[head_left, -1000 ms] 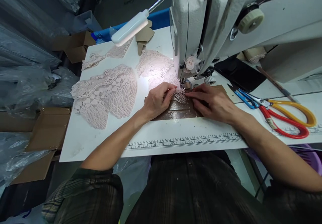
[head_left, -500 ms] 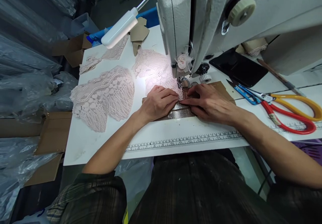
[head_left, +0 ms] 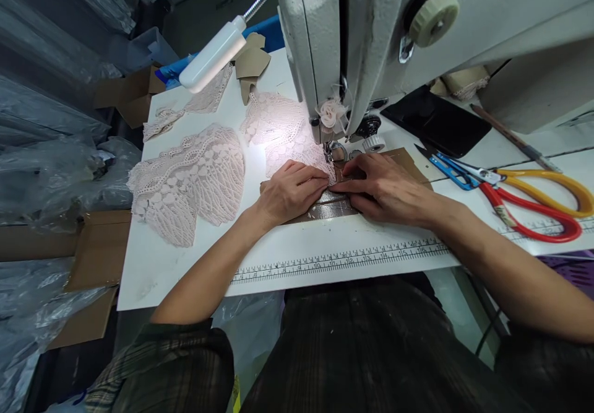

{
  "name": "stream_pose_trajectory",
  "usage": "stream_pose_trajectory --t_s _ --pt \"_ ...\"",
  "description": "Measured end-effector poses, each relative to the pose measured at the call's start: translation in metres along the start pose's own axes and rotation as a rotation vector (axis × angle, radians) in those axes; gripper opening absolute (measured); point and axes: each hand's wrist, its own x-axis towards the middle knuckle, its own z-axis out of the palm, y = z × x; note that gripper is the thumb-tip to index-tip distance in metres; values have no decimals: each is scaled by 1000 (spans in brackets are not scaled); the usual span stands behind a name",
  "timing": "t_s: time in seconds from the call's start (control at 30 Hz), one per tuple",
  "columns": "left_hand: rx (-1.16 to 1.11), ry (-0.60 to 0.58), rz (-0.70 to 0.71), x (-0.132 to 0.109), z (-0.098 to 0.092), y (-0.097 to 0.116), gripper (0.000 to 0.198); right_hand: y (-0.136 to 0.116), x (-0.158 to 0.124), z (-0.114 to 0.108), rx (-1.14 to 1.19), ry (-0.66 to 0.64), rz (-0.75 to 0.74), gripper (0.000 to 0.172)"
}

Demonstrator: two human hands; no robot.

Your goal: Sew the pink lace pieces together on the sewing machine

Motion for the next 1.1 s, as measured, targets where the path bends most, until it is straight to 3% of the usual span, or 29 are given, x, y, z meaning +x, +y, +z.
stream_pose_trajectory --t_s 0.17,0.4,0.67,0.83,1.1 --pt "31 -21 39 2 -2 -1 9 8 7 2 2 64 84 46" --pt "117 4 47 1 -2 1 8 9 5 11 -51 116 51 44" --pt "136 -69 90 -2 -2 2 15 10 4 12 -46 136 38 42" --pt "66 -96 124 0 -7 5 17 12 3 11 -78 114 -33 38" --pt "-34 -71 69 4 -7 -2 18 5 2 10 -127 132 -9 39"
